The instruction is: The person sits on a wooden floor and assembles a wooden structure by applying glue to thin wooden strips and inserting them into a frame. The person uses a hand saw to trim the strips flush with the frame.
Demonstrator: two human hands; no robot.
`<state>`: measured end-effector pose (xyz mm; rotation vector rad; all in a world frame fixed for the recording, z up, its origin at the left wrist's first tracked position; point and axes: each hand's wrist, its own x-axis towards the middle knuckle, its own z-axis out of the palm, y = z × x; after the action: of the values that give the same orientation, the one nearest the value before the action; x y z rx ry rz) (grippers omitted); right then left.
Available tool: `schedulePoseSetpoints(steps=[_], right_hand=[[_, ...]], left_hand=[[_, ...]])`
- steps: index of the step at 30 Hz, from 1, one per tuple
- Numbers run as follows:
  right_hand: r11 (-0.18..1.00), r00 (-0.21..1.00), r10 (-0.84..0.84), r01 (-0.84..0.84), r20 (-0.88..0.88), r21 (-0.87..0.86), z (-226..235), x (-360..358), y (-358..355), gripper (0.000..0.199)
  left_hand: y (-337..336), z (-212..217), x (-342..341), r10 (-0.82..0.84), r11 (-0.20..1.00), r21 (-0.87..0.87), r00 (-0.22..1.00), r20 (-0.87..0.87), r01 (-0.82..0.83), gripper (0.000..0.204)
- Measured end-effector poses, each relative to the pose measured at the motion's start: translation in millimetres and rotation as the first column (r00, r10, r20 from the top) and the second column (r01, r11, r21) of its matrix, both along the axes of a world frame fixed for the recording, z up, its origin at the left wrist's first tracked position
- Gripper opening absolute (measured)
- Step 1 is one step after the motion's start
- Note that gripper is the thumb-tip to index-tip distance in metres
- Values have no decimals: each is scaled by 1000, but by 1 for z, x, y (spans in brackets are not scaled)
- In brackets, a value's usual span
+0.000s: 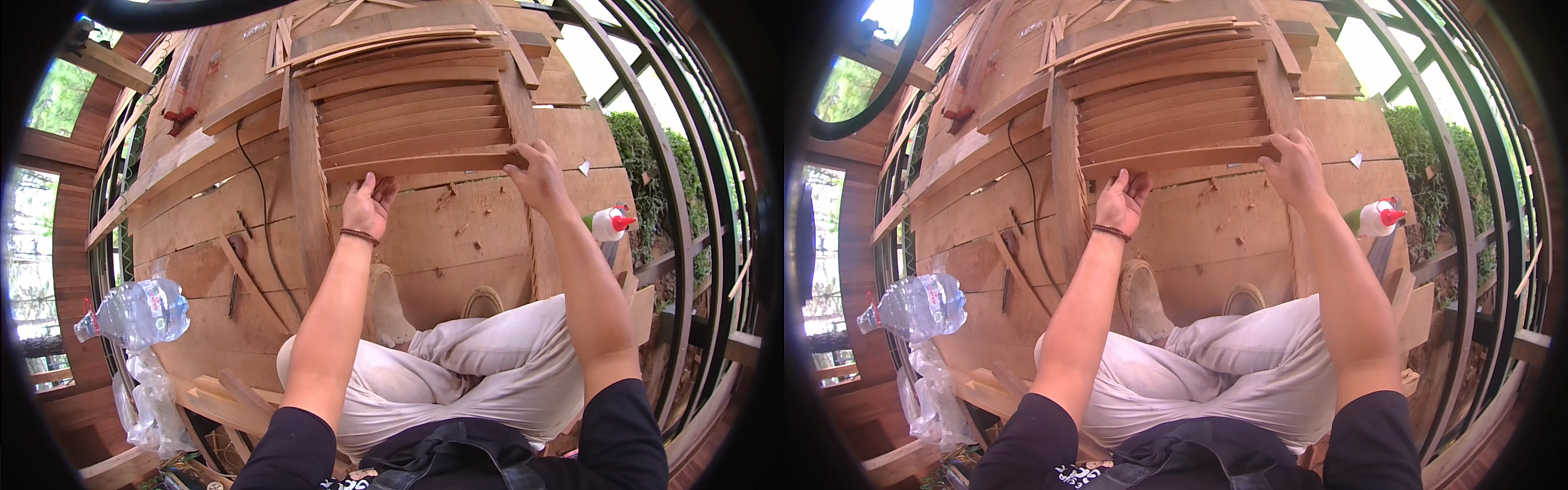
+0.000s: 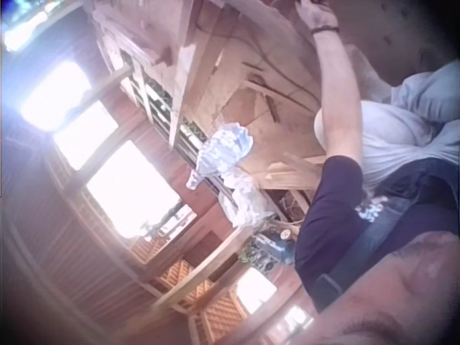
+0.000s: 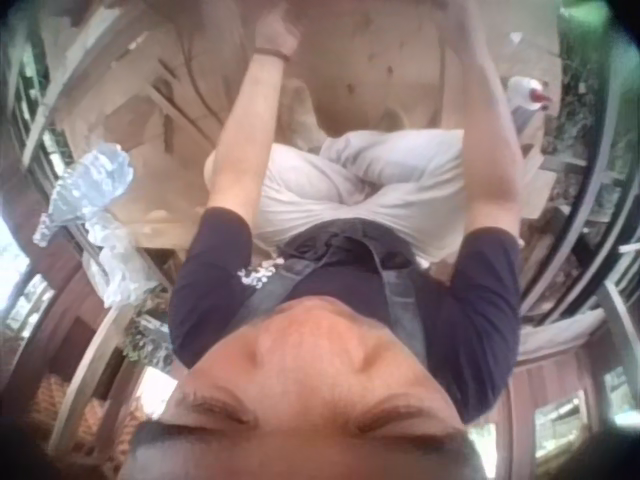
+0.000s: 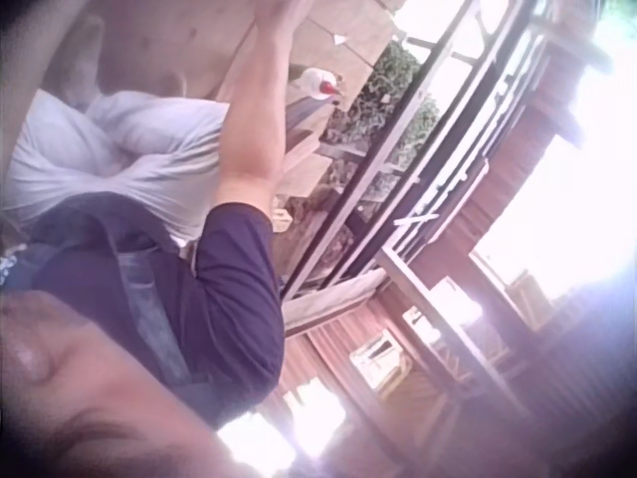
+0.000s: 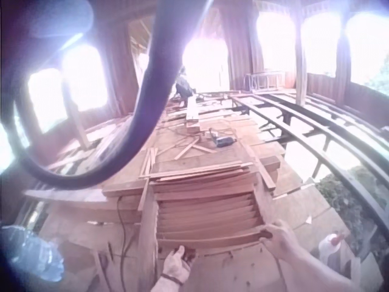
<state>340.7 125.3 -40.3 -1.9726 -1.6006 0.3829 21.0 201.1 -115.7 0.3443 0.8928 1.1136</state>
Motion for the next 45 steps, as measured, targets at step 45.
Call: schedulePoseSetpoints(steps=[45], right_hand=[[990, 968, 81, -105, 238, 90, -23, -2, 1, 41]], left_hand=[[6, -16, -9, 52, 999, -5, 998, -21, -53, 19]])
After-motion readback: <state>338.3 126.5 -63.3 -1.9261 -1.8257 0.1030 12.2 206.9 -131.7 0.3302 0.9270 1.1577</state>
